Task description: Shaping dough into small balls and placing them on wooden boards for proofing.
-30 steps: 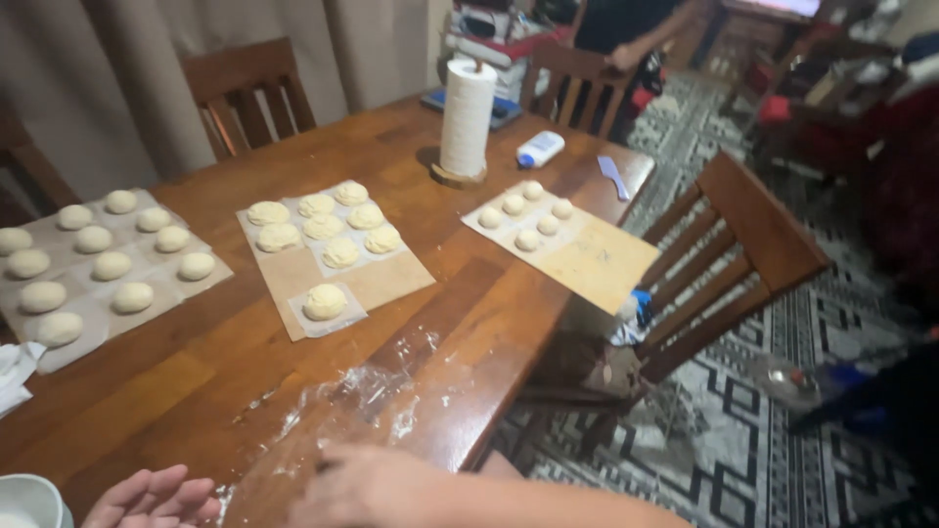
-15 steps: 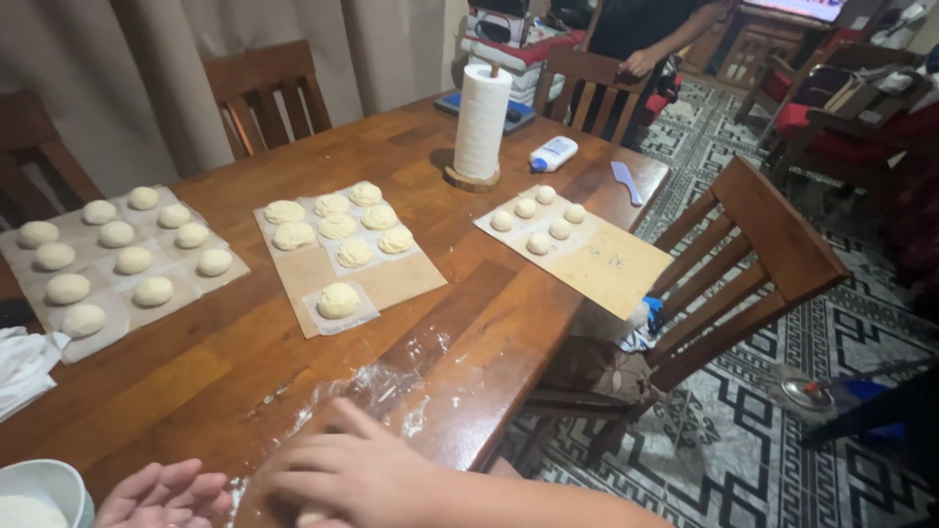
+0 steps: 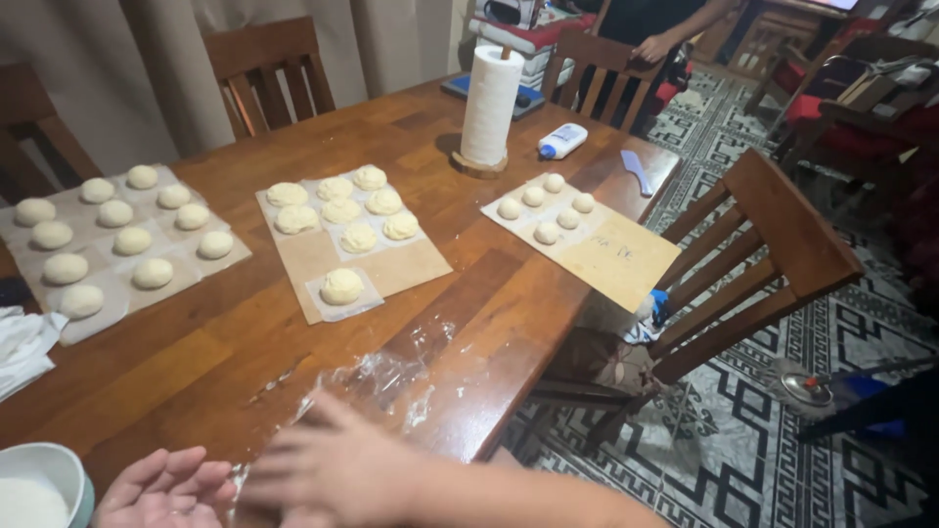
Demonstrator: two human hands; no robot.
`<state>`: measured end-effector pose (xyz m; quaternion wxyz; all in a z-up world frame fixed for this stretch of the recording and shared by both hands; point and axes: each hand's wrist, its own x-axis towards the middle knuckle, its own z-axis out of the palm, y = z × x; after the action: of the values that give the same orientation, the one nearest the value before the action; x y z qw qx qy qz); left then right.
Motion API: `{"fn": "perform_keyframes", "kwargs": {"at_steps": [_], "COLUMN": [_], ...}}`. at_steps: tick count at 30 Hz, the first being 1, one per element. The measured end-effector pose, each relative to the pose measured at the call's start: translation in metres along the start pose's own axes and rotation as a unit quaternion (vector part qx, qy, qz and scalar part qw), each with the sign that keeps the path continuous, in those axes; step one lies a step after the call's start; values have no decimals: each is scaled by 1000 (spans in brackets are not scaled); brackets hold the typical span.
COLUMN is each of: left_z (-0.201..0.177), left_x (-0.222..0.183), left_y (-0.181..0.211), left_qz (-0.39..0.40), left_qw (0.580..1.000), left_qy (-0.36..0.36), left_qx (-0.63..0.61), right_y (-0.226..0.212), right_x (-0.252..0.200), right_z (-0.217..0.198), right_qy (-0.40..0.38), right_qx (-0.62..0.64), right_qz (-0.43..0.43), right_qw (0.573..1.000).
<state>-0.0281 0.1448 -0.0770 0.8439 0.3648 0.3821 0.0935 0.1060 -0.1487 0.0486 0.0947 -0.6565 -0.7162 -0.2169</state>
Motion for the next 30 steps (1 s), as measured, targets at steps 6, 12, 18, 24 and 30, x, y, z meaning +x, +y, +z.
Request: {"fn": "perform_keyframes", "kwargs": {"at_steps": [6, 12, 18, 24, 30], "left_z": [-38, 111, 129, 171, 179], "left_x": [36, -69, -85, -154, -165], "left_y": [-39, -50, -55, -54, -48], "left_qz": [238, 334, 370, 474, 464], "left_qw": [922, 933, 915, 871, 879], "left_qy": [-298, 110, 150, 122, 67], "left_qx": [-69, -71, -59, 49, 82], "right_y": [21, -31, 14, 31, -13], "right_x": [-56, -41, 1, -40, -30], "right_z": [8, 46, -15, -47, -51], "right_qy": [-54, -124, 28, -29, -95], "right_qx": [264, 430, 211, 338, 399], "right_qz": [-7, -34, -14, 8, 0], "right_qw": [963, 893, 977, 941, 912]}}
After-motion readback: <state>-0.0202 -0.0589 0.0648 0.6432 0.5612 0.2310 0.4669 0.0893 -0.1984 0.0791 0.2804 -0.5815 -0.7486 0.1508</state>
